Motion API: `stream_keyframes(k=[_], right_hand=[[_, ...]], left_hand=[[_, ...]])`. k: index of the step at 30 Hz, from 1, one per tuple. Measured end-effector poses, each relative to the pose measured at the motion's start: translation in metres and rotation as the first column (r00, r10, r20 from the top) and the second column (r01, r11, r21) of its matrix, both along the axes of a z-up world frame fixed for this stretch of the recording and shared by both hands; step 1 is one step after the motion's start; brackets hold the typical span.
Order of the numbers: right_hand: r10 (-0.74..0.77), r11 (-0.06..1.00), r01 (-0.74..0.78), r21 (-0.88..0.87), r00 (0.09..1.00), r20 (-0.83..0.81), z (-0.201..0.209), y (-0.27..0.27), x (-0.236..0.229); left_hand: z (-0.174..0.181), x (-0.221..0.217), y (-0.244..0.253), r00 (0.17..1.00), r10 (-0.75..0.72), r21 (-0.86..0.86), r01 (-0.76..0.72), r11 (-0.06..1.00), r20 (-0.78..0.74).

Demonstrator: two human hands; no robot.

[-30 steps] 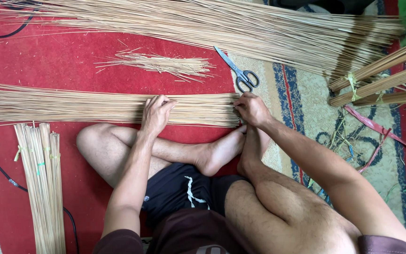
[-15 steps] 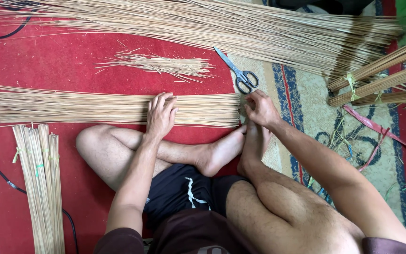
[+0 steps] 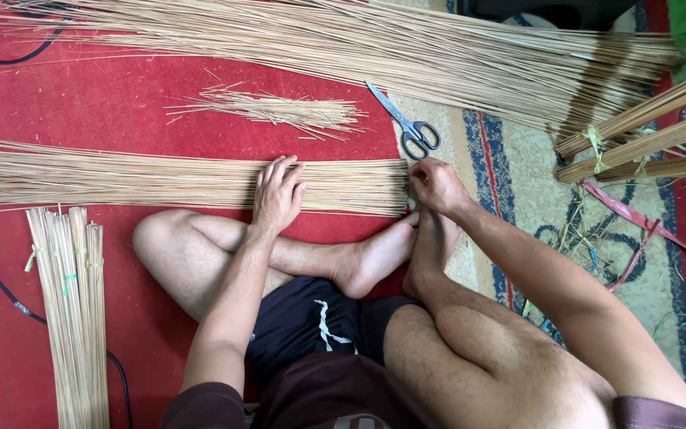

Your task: The person sits on the floor and uses scissors to trim thin wooden sticks to a uniform length by measuring them against an existing bundle.

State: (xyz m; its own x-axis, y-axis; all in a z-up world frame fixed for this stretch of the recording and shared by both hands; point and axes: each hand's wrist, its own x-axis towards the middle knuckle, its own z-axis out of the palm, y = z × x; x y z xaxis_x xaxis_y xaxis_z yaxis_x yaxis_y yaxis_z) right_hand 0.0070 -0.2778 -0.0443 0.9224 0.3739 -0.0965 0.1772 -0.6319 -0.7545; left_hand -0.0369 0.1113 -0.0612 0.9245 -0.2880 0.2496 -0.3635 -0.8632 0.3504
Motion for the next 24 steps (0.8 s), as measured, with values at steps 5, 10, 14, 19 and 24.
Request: stream_keyframes(k=[5,10,14,19,24], right_hand=[[-0.035,0.999,0.035,-0.018,0.999,0.009,-0.009,0.0,0.006],[-0.069,0.995,0.076,-0.069,0.993,0.097,-0.016,-0.004,0.035],[0.025,0.946,0.024,-0.325,0.989,0.147,0.018,0.016,0.067],[0.075,0.8,0.0,-0.6,0.992,0.099,-0.03,0.03,0.106],[0.049,0.745,-0.045,-0.665,0.999,-0.013,-0.048,0.039,0.119]], left_hand=[[0.0,0.001,-0.001,1.0,0.013,-0.03,-0.012,0.999,0.009],[0.004,0.003,-0.002,1.0,0.024,-0.043,-0.023,0.999,0.016],[0.007,0.003,-0.006,0.999,0.022,-0.097,-0.019,0.995,0.023],[0.014,0.005,-0.008,0.999,0.024,-0.11,-0.021,0.994,0.022],[0.012,0.004,-0.006,0.999,0.041,-0.131,-0.038,0.991,0.022]])
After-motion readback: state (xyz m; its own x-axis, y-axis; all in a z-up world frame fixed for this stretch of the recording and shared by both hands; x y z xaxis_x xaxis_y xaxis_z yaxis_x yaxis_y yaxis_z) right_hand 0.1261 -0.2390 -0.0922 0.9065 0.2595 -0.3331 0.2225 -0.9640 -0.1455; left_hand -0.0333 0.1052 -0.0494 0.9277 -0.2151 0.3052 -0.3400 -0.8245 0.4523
